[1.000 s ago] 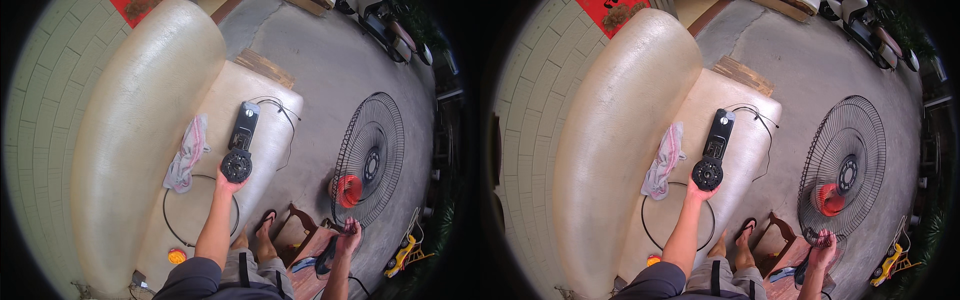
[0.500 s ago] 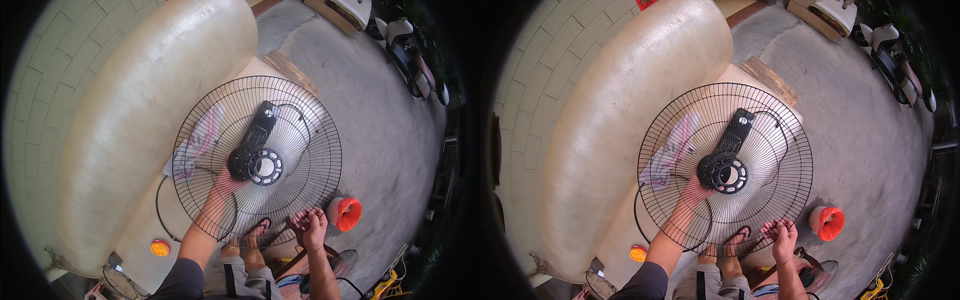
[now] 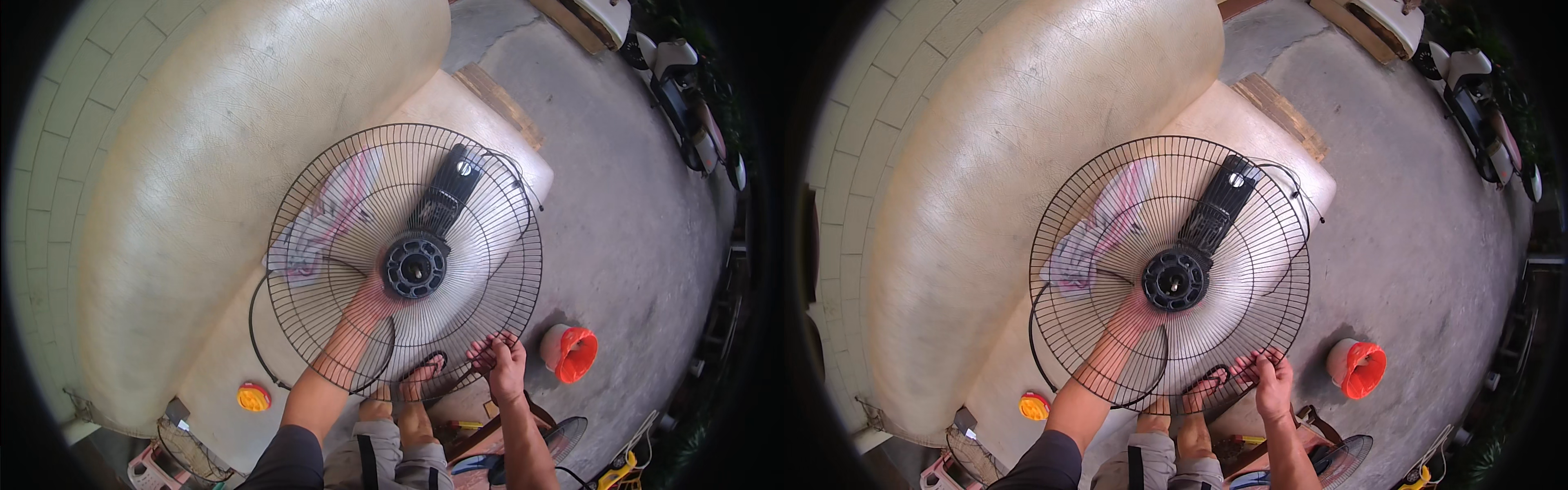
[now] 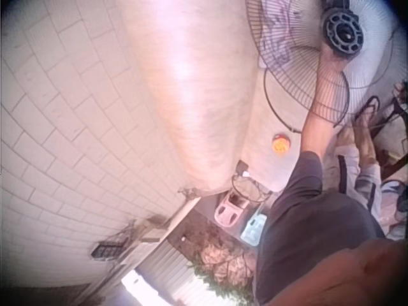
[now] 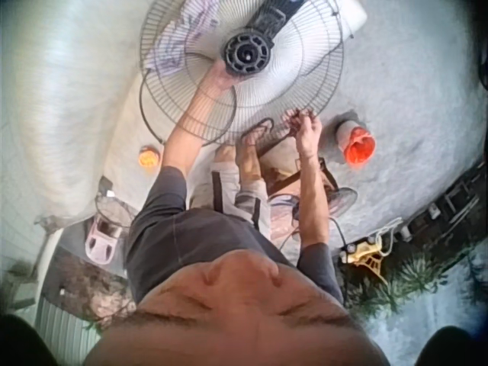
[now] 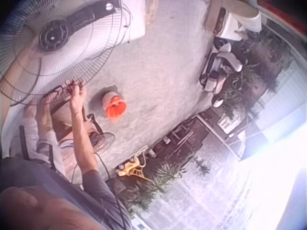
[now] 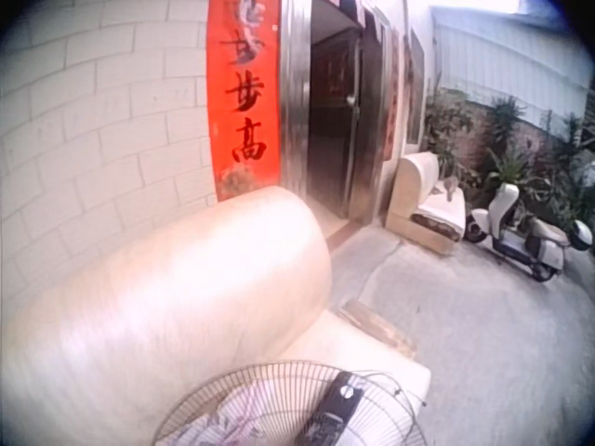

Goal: The person assembles a table fan by attaching the motor to the base, securing the fan blades, and fitting the front and rear grilles. They use a screwdriver to tighten components and ensure the fan is properly assembled.

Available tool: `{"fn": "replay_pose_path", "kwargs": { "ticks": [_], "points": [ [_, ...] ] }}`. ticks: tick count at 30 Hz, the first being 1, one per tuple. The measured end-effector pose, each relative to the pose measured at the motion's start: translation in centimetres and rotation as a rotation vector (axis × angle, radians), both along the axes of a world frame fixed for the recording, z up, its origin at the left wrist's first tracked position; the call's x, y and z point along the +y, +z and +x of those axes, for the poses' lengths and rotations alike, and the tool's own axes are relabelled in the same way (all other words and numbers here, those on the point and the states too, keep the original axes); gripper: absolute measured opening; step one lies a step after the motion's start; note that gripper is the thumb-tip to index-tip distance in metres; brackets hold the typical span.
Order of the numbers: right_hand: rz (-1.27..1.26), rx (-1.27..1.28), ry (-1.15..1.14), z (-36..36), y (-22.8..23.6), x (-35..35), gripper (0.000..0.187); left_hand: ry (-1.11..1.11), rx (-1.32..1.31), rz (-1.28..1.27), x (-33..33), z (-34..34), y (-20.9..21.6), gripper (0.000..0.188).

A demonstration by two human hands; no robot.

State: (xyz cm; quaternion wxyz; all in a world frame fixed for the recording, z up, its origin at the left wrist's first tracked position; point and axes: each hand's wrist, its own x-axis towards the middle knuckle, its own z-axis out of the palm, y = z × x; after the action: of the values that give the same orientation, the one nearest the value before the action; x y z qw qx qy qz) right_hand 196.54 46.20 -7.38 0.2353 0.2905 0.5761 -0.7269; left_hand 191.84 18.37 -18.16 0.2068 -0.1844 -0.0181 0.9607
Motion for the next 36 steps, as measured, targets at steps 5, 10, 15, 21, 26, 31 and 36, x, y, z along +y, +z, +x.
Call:
{"fn": "replay_pose_path", "kwargs": {
  "ticks": [5, 10, 15, 21, 26, 31, 36],
  "points": [
    [0.036, -0.027, 0.011, 1.0, -1.3, -0.1, 0.012, -0.017, -0.042, 0.096, -0.1, 0.6, -2.2, 0.074],
    [0.029, 0.008, -0.016, 1.2, -3.0, 0.1, 0.016, -0.055, -0.008, 0.124, -0.3, 1.5, -1.3, 0.072],
    [0.055, 0.022, -0.043, 1.1, -3.0, -0.9, 0.011, -0.028, -0.041, 0.079, -0.8, 2.6, -1.6, 0.066],
    [0.105, 0.033, -0.082, -0.1, -2.7, -1.1, 0.013, -0.003, -0.055, 0.035, -2.0, 4.4, -1.4, 0.064],
    [0.116, 0.044, -0.071, 0.3, -3.1, -0.9, 0.018, 0.07, -0.072, 0.048, -2.5, 5.3, -0.5, 0.063],
    [0.146, 0.063, -0.043, -0.2, -2.9, -0.9, 0.016, 0.249, -0.121, 0.133, -0.5, 2.8, 2.2, 0.062],
    [0.157, 0.068, -0.051, -0.5, -2.7, -1.2, 0.016, 0.29, 0.02, 0.165, -0.2, 1.8, -0.3, 0.06]
  ]
}}
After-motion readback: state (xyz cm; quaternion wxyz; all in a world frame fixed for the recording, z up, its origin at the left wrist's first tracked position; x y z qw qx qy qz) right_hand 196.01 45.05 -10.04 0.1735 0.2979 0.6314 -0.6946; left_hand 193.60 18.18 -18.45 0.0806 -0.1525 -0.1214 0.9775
